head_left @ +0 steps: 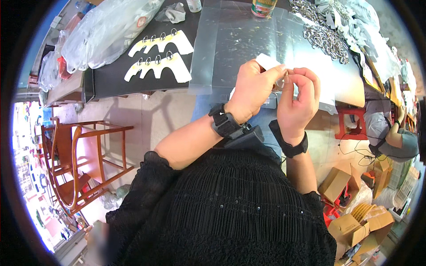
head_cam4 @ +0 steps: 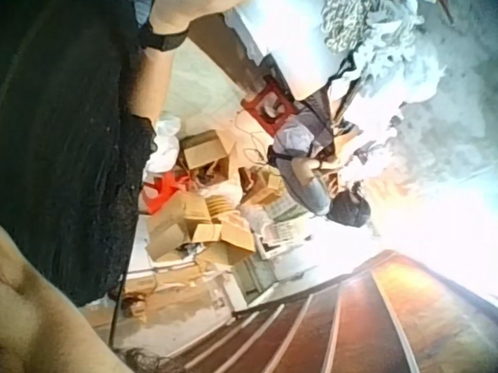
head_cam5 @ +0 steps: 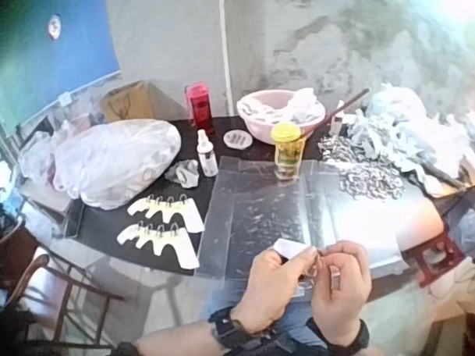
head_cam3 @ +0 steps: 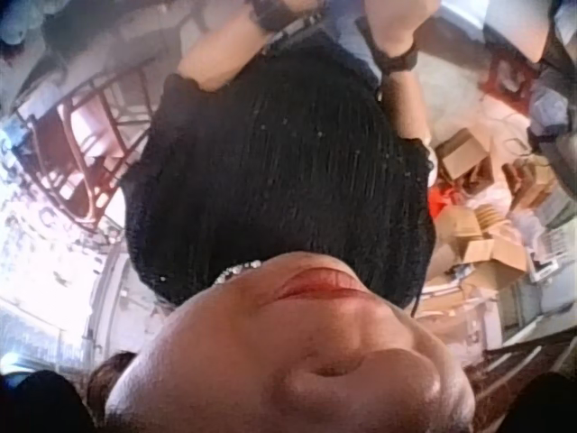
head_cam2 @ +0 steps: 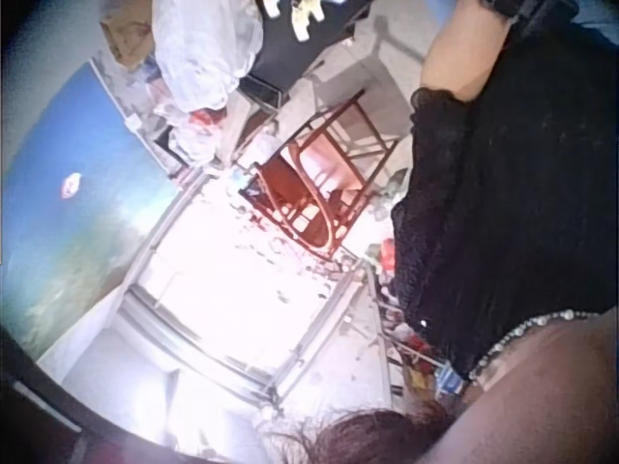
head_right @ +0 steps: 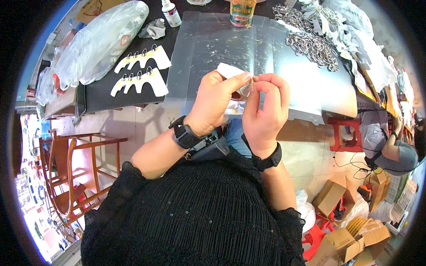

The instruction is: Applying glue and attaching metal hardware to white leather or synthetic shoe component patterns.

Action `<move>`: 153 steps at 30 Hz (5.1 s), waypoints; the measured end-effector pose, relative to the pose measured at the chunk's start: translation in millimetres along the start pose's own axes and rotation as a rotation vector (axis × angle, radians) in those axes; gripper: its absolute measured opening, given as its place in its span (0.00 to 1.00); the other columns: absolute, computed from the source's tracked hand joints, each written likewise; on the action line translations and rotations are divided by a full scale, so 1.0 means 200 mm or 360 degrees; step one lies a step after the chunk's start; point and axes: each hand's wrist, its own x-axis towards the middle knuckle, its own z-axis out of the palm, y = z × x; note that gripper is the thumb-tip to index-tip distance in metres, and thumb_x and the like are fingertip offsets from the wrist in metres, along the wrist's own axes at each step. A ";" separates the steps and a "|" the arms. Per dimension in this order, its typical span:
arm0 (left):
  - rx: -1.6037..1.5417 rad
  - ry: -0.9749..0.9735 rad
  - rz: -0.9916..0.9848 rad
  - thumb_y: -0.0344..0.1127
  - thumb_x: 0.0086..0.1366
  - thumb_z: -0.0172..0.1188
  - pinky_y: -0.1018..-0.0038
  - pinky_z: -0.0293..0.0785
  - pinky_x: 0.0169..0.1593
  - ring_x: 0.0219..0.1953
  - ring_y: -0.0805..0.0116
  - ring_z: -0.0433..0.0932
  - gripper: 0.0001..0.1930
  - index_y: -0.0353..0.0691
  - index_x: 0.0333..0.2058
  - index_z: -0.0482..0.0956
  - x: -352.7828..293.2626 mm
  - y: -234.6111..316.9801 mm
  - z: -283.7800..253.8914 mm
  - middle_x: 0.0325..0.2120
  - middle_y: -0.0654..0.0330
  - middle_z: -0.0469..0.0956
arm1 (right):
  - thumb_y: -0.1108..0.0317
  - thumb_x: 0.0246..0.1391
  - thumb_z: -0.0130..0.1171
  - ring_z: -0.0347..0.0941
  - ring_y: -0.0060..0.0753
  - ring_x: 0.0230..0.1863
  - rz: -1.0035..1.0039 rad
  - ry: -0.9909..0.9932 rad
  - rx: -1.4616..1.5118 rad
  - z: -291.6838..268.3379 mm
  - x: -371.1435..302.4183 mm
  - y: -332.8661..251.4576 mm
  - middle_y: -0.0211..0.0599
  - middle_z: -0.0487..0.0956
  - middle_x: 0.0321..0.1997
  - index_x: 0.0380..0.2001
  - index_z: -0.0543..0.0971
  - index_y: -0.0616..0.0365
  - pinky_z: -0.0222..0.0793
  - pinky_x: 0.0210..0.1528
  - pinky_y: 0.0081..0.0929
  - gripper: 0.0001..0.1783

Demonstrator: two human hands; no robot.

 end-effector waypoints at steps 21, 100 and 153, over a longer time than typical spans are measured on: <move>-0.0030 -0.0051 0.0048 0.32 0.56 0.57 0.80 0.69 0.29 0.25 0.77 0.73 0.07 0.33 0.26 0.77 -0.01 -0.02 -0.04 0.24 0.62 0.76 | 0.83 0.45 0.52 0.70 0.35 0.36 0.0238 -0.0173 0.0248 0.01 -0.03 0.04 0.43 0.68 0.39 0.26 0.69 0.65 0.67 0.39 0.25 0.05; 0.0041 0.0080 -0.0297 0.35 0.56 0.57 0.80 0.61 0.29 0.22 0.80 0.66 0.08 0.38 0.24 0.77 -0.01 -0.14 -0.18 0.19 0.68 0.73 | 0.83 0.46 0.49 0.65 0.42 0.33 -0.0101 -0.0503 -0.0097 0.08 -0.09 0.03 0.42 0.68 0.30 0.28 0.65 0.63 0.62 0.38 0.30 0.06; -0.0103 -0.0740 -0.0394 0.31 0.56 0.58 0.79 0.68 0.42 0.38 0.75 0.73 0.13 0.31 0.39 0.72 -0.02 -0.08 -0.33 0.34 0.61 0.74 | 0.81 0.48 0.52 0.65 0.15 0.27 0.1218 -0.0452 0.0939 0.00 -0.10 0.11 0.31 0.71 0.28 0.30 0.63 0.59 0.62 0.30 0.13 0.10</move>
